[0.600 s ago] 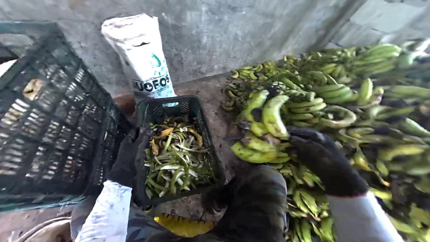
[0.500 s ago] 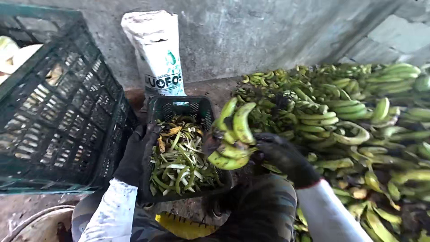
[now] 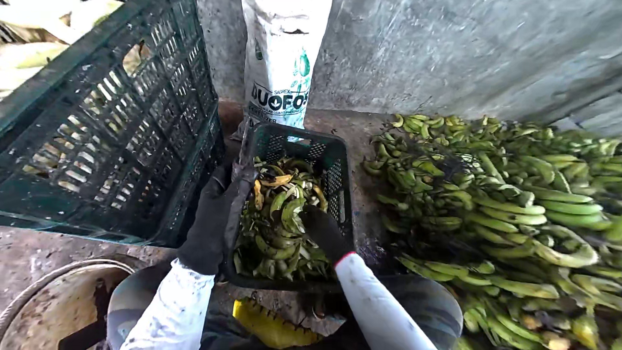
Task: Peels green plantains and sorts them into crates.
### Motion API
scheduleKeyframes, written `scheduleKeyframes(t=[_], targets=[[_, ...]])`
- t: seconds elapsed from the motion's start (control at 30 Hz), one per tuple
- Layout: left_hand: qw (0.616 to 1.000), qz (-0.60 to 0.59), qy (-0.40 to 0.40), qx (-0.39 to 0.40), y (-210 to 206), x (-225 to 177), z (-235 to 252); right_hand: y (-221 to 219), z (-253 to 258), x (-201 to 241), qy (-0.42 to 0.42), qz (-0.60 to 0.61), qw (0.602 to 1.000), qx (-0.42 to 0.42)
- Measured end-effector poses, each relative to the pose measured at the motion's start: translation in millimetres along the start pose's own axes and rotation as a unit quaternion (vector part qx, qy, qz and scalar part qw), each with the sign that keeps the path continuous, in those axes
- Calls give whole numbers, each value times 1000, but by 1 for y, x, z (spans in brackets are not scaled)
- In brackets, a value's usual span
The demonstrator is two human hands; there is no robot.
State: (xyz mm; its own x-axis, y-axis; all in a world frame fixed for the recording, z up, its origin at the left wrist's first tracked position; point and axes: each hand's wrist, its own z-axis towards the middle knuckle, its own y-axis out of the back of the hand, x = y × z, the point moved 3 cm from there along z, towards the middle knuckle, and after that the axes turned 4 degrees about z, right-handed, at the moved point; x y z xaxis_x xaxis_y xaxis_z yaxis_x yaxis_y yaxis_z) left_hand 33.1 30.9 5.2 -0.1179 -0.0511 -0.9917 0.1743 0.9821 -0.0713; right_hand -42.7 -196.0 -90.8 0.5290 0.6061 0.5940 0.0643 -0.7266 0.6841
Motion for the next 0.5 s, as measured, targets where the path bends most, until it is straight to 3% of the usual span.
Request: scheduleKeyframes(t=[0.17, 0.3, 0.4, 0.5], targets=[[999, -4, 11, 38, -17, 15, -3, -60, 21, 4, -50, -136, 989, 34], [997, 8, 53, 54, -33, 24, -16, -51, 17, -10, -25, 55, 998, -14], [996, -1, 64, 62, -41, 49, -20, -38, 10, -20, 81, 247, 962, -77], [990, -88, 82, 73, -65, 54, -35, -11, -7, -2, 141, 237, 951, -143]])
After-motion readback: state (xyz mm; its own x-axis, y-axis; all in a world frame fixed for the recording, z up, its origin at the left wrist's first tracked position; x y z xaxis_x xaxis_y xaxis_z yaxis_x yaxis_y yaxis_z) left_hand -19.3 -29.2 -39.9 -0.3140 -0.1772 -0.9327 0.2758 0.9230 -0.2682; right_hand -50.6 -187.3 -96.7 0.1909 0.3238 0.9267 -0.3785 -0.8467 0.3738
